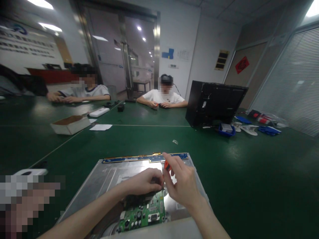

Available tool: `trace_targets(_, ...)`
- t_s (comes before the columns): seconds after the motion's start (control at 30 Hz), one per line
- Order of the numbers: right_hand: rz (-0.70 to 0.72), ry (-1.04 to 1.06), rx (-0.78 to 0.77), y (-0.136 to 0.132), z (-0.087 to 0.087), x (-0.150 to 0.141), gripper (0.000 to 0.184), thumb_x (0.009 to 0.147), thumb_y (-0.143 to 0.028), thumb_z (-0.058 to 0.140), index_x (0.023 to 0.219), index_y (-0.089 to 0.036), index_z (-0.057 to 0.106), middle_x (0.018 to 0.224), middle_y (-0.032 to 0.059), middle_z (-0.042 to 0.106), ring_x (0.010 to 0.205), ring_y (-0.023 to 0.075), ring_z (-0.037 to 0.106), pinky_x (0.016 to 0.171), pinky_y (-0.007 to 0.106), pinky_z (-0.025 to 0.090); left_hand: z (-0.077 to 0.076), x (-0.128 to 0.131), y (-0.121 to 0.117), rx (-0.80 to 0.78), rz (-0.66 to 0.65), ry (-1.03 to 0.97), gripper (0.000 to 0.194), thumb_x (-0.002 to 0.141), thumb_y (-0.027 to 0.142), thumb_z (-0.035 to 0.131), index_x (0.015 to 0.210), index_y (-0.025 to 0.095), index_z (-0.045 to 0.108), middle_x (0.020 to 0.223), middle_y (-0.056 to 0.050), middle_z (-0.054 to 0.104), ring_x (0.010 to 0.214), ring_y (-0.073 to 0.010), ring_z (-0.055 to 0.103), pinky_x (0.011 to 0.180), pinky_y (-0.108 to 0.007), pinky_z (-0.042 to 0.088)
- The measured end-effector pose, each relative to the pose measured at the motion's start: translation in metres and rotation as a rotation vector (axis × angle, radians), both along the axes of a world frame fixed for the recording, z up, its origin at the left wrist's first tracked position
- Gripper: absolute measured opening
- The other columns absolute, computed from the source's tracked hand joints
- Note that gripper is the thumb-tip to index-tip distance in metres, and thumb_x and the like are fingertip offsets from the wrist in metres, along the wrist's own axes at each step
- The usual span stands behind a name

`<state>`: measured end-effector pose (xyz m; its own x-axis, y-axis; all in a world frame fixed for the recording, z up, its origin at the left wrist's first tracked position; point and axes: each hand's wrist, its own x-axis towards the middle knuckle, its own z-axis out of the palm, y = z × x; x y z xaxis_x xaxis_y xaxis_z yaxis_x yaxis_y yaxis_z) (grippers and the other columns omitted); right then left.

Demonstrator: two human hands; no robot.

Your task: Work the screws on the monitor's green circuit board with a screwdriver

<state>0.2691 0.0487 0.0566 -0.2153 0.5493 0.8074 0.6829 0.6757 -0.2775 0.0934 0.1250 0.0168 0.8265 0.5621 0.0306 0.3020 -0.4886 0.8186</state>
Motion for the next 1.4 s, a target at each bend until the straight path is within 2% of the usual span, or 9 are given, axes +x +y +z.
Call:
trace_targets(0.2, -0.046, -0.003, 0.064, 0.004, -0.006, 0.003, 0.033, 0.093, -0.022, 0.058, 0.125, -0.023, 0.051, 0.078, -0.0013, 0.062, 0.052, 0.0111, 0.054, 0.047, 0.022, 0.044, 0.0, -0.001, 0.0, 0.017, -0.022, -0.015, 0.011, 0.075, 0.01, 0.065, 0.081, 0.016, 0.072, 0.079, 0.0, 0.07, 0.075, -0.0162, 0.062, 0.069, -0.023, 0.046)
trace_targets(0.4, -0.007, -0.013, 0.016, -0.001, 0.002, 0.0, 0.041, 0.096, -0.019, 0.049, 0.137, -0.02, 0.044, 0.086, 0.0027, 0.066, 0.054, 0.0123, 0.056, 0.049, 0.025, 0.047, 0.0, -0.001, 0.0, 0.026, -0.029, -0.004, 0.01, 0.076, 0.01, 0.066, 0.081, 0.017, 0.071, 0.081, 0.0, 0.07, 0.076, -0.0163, 0.062, 0.072, -0.024, 0.048)
trace_targets(0.57, -0.017, -0.004, 0.036, -0.001, 0.003, -0.001, 0.038, 0.096, -0.017, 0.048, 0.134, -0.02, 0.046, 0.082, 0.0013, 0.065, 0.051, 0.0113, 0.055, 0.047, 0.024, 0.047, 0.002, 0.0, -0.001, 0.014, -0.021, 0.002, 0.01, 0.075, 0.007, 0.066, 0.077, 0.016, 0.07, 0.076, 0.002, 0.068, 0.071, -0.0142, 0.061, 0.07, -0.022, 0.047)
trace_targets(0.8, -0.045, -0.005, 0.05, 0.002, -0.002, 0.004, 0.033, 0.095, -0.024, 0.057, 0.127, -0.022, 0.05, 0.079, -0.0013, 0.062, 0.053, 0.0108, 0.055, 0.047, 0.022, 0.045, 0.002, 0.0, 0.001, 0.013, -0.039, 0.002, 0.007, 0.077, 0.011, 0.066, 0.079, 0.016, 0.071, 0.078, 0.0, 0.07, 0.075, -0.0161, 0.062, 0.07, -0.023, 0.047)
trace_targets(1.07, -0.042, -0.025, 0.002, -0.003, 0.004, 0.003, 0.042, 0.095, -0.02, 0.046, 0.138, -0.021, 0.044, 0.087, 0.0017, 0.065, 0.052, 0.011, 0.055, 0.047, 0.024, 0.047, 0.003, 0.001, 0.003, 0.008, -0.059, -0.002, 0.006, 0.077, 0.012, 0.066, 0.08, 0.016, 0.069, 0.075, 0.002, 0.067, 0.072, -0.015, 0.06, 0.071, -0.024, 0.046)
trace_targets(1.4, -0.054, -0.009, 0.059, 0.001, 0.0, 0.004, 0.029, 0.096, -0.028, 0.058, 0.123, -0.023, 0.049, 0.082, -0.0013, 0.061, 0.051, 0.0093, 0.05, 0.047, 0.022, 0.043, 0.005, 0.002, 0.004, 0.015, -0.07, -0.003, 0.007, 0.077, 0.01, 0.066, 0.078, 0.016, 0.069, 0.079, 0.0, 0.069, 0.076, -0.0159, 0.061, 0.073, -0.024, 0.045)
